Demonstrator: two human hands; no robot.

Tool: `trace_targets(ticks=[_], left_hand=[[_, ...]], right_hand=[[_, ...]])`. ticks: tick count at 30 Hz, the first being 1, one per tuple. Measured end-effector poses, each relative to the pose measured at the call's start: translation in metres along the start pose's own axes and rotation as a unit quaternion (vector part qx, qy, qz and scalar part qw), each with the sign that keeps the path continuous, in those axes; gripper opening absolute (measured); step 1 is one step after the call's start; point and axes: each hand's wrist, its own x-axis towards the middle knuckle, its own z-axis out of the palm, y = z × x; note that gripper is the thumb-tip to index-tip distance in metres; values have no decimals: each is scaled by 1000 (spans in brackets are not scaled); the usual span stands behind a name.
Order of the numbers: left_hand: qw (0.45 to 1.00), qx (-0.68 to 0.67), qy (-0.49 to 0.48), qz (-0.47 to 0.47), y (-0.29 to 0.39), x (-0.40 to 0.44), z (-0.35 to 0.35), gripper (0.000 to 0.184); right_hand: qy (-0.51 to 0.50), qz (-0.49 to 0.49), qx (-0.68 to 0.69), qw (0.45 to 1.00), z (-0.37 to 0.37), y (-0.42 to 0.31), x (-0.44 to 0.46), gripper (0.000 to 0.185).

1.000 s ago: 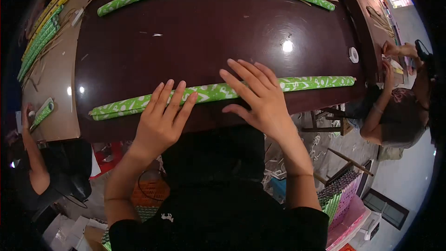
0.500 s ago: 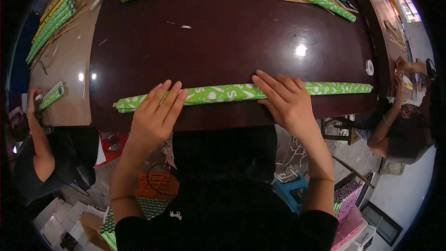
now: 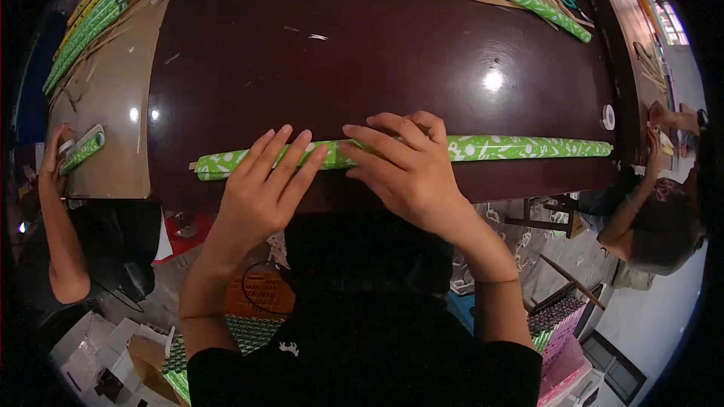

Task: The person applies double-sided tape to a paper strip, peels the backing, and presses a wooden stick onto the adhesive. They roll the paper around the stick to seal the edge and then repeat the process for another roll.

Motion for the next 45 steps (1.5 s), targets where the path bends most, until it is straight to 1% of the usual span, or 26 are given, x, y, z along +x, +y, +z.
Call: trace_targets(ticks=[1,3,7,9,10,12,13,15,19,22,24,25,27,28,30,31,32,34,35,37,38,39,42,45], left_hand=[[1000,-1,0,-2,-1,0,-1,38],[1000,-4,-9,0,-1,1,-3,37],[1000,-6,1,1,-2,1,1,37],[1000,-2,7,4,-1,2,2,37],[1000,-1,7,1,-1,2,3,37],[1000,1,15,12,-3,1,5,37],[1000,1,15,10,-3,0,6,37],[1000,1,24,16,-4,0,7,36],[999,-3,35,13,-4,-1,8,36],[999,4,52,14,-4,-3,13,35],[999,2,53,11,-3,-3,13,35],[998,5,55,10,-3,-3,13,35],[999,1,52,3,-1,-4,12,36],[999,3,52,1,0,-4,13,36],[998,-2,59,-9,3,-5,14,37],[998,1,59,-8,4,-5,15,37],[998,1,56,-10,4,-5,15,37],[999,5,52,-13,3,-8,16,38],[999,-5,43,-18,3,-10,17,39],[999,-15,33,-22,4,-12,15,40],[998,-37,29,-31,4,-12,14,43],[997,-59,25,-40,5,-13,13,46],[997,-72,14,-40,2,-15,11,50],[997,-66,15,-35,1,-16,14,51]], right_hand=[[-2,-1,1,1000,2,-1,1,43],[43,11,-7,999,6,-3,0,34],[70,15,-39,997,14,-9,-4,31],[109,14,-103,989,19,-11,-9,31],[107,12,-101,989,20,-13,-11,31],[110,-28,-174,978,22,-14,-14,31],[109,-30,-172,979,22,-13,-16,31],[121,-74,-215,966,24,-12,-20,29],[135,-80,-229,961,25,-13,-19,24],[139,-98,-211,963,23,-12,-22,22],[88,-116,-183,972,17,-11,-23,24],[89,-120,-184,972,14,-9,-23,24],[95,-91,-55,990,8,-5,-18,19],[67,-23,-35,997,-2,-8,-13,26],[76,80,49,993,-9,-3,0,29],[52,106,71,991,-9,-2,5,29],[54,105,71,990,-10,-4,8,29],[1,171,68,983,-7,-11,17,26],[2,170,70,983,-6,-13,20,26],[-58,216,36,974,-4,-15,25,24],[-57,216,38,974,-3,-14,25,24],[-66,214,55,973,-4,-11,24,22],[-85,224,93,966,-7,-9,25,19],[-97,237,138,957,-11,-4,25,17]])
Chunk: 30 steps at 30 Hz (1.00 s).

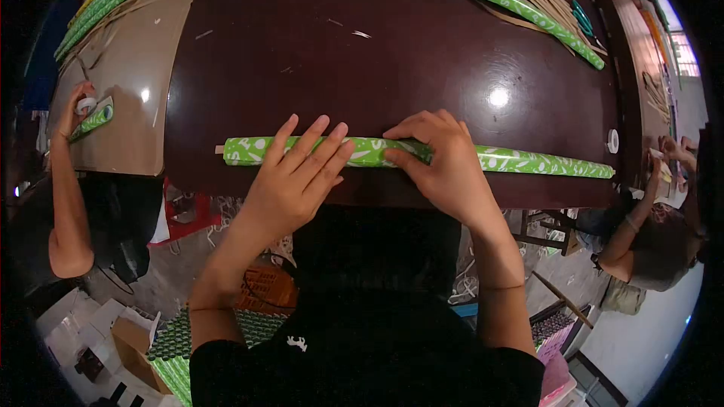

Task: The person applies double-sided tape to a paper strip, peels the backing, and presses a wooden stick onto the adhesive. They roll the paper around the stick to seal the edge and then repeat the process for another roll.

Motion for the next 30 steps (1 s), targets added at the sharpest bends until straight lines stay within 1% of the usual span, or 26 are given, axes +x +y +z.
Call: trace_targets(ticks=[1,2,4,5,7,8,10,13,14,16,17,19,20,22,23,25,26,28,29,30], left_hand=[[1000,-1,2,4,0,0,1,51],[1000,5,-1,2,1,-1,2,50],[1000,9,-1,0,2,-1,2,48],[1000,14,4,0,3,-1,2,47],[1000,17,10,0,3,-1,2,46],[1000,22,10,1,3,-2,2,45],[1000,26,9,5,3,-1,3,44],[999,30,10,9,3,-2,4,44],[1000,26,8,4,3,-1,3,44],[1000,22,2,4,3,-1,2,44],[1000,19,6,2,3,-2,3,44],[1000,16,11,2,1,-2,4,44],[1000,17,15,5,1,-2,5,44],[1000,19,23,2,1,-4,6,44],[1000,17,22,1,2,-4,6,44],[999,20,25,-9,3,-4,5,43],[1000,14,24,-6,3,-3,4,43],[1000,12,27,-10,2,-4,3,42],[1000,20,24,-1,1,-4,3,41],[999,27,21,9,0,-5,5,40]], right_hand=[[-11,3,27,1000,-1,1,0,17],[-8,4,25,1000,-2,3,-2,17],[-10,-24,34,999,-6,5,-3,19],[-10,-24,31,999,-8,5,-3,19],[-38,0,90,995,-11,6,0,20],[-37,1,88,995,-10,4,0,20],[-19,17,0,1000,-4,-4,2,18],[-5,30,-40,999,3,-9,4,15],[-5,33,-39,999,3,-6,4,15],[-18,24,27,999,2,2,6,19],[-16,27,28,999,1,4,8,19],[-53,17,45,997,-3,6,11,16],[-52,17,45,997,-6,5,12,16],[-94,38,64,993,-12,2,15,16],[-98,34,62,993,-13,2,16,16],[-118,69,85,987,-16,2,16,18],[-123,63,83,987,-17,2,16,18],[-148,92,156,972,-21,3,17,20],[-151,36,123,980,-22,9,16,26],[-156,31,120,980,-27,11,18,26]])
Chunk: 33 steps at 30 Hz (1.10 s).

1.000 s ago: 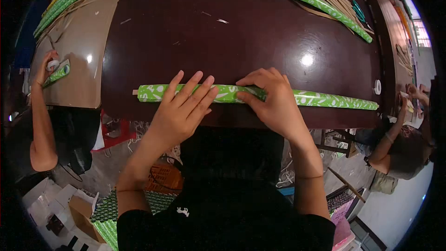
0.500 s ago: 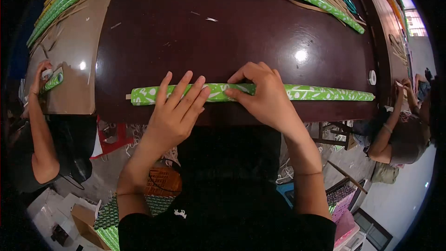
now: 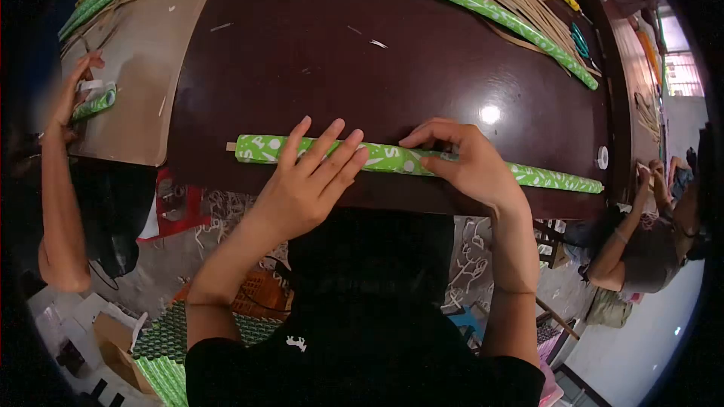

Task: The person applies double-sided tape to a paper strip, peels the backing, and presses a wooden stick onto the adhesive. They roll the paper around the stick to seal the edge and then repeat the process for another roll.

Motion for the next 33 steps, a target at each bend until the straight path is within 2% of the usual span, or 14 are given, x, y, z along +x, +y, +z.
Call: trace_targets(ticks=[2,4,6,8,10,15,18,19,21,25,29,31,32,33], left_hand=[[1000,9,5,2,0,-1,2,40],[1000,18,8,6,-1,-1,3,41],[1000,-1,11,4,0,-1,3,47],[1000,-10,-11,6,-2,0,-3,51],[999,-19,-35,9,-4,-2,-9,55],[995,-48,-86,-30,-12,-28,-18,66],[999,-3,-7,-48,-16,-49,-19,64],[999,2,-11,-46,-19,-51,-22,64],[994,38,36,-94,-24,-52,-32,63],[991,-22,-16,-132,-39,-40,-40,60],[994,-37,-9,-99,-53,-42,-42,47],[995,-16,-1,-94,-55,-42,-42,46],[996,-20,-2,-90,-56,-43,-42,46],[996,-2,-5,-84,-56,-43,-42,45]], right_hand=[[-21,68,106,992,-10,-2,-2,33],[-21,35,72,997,-8,2,-6,38],[47,23,16,999,-1,3,-12,40],[31,-4,-6,999,-4,8,-15,42],[30,-108,-76,991,-8,16,-19,39],[32,-105,-74,991,-8,18,-19,35],[31,-114,-67,991,-9,18,-19,35],[30,-116,-69,990,-8,18,-19,35],[27,-117,-73,990,-9,18,-18,35],[17,-110,-91,990,-12,18,-18,37],[20,-121,-123,985,-5,14,-19,49],[22,-184,-330,926,4,4,-16,63],[-6,-172,-401,900,9,5,-13,71],[-3,-167,-401,901,15,5,-10,71]])
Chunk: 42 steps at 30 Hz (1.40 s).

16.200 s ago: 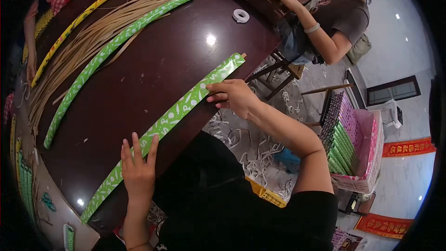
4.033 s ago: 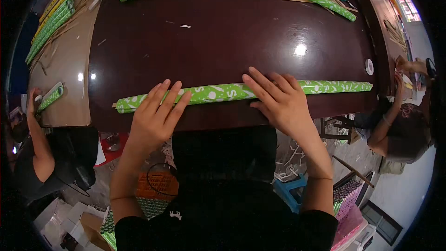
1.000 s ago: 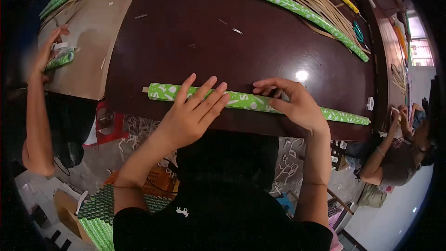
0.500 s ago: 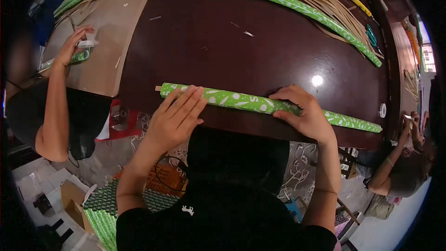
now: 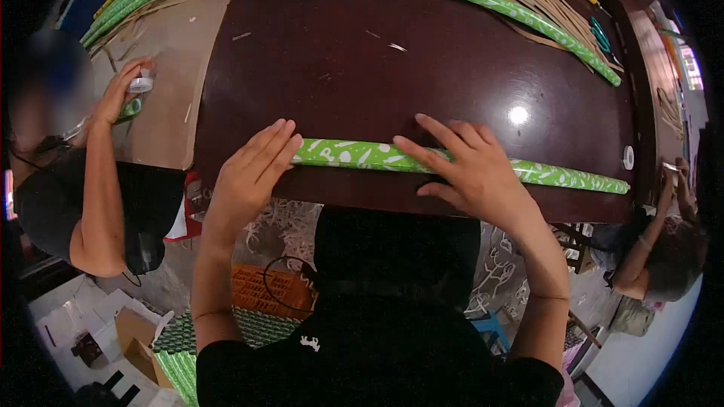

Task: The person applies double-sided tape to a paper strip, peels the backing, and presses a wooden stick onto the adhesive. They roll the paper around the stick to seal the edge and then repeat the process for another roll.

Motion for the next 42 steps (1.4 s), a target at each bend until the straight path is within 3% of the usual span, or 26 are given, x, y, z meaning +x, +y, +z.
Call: trace_targets(ticks=[2,10,12,15,19,26,29,33,35,36,39,40,42], left_hand=[[1000,13,-8,9,1,2,-1,45],[998,37,-22,38,-2,6,-1,43],[999,27,-15,39,-2,7,1,43],[999,12,-4,36,-3,5,3,41],[997,-66,30,26,-18,-4,6,34],[992,-116,46,-22,-23,-12,-1,25],[985,-124,120,-25,-40,-29,2,22],[970,-143,158,-119,-45,-49,-14,21],[930,-161,174,-280,-26,-35,-15,30],[925,-213,165,-267,-18,-28,-10,41],[952,-164,93,-241,4,-11,9,59],[955,-99,82,-266,4,-8,13,57],[946,-123,110,-278,4,-7,11,50]], right_hand=[[48,-74,-53,995,10,-8,9,75],[38,-86,-57,994,14,-1,2,70],[29,-136,-21,990,10,4,-4,70],[42,-92,10,995,5,3,-1,68],[42,-107,-53,992,3,6,-6,61],[49,-91,-15,995,3,18,-23,59],[70,-104,-13,992,6,20,-25,59],[78,-112,36,990,3,19,-25,52],[79,-114,42,989,4,18,-22,50],[77,-113,43,990,3,19,-23,48],[85,-125,26,988,4,20,-25,45],[88,-127,35,987,3,20,-25,43],[89,-124,63,986,3,22,-24,28]])
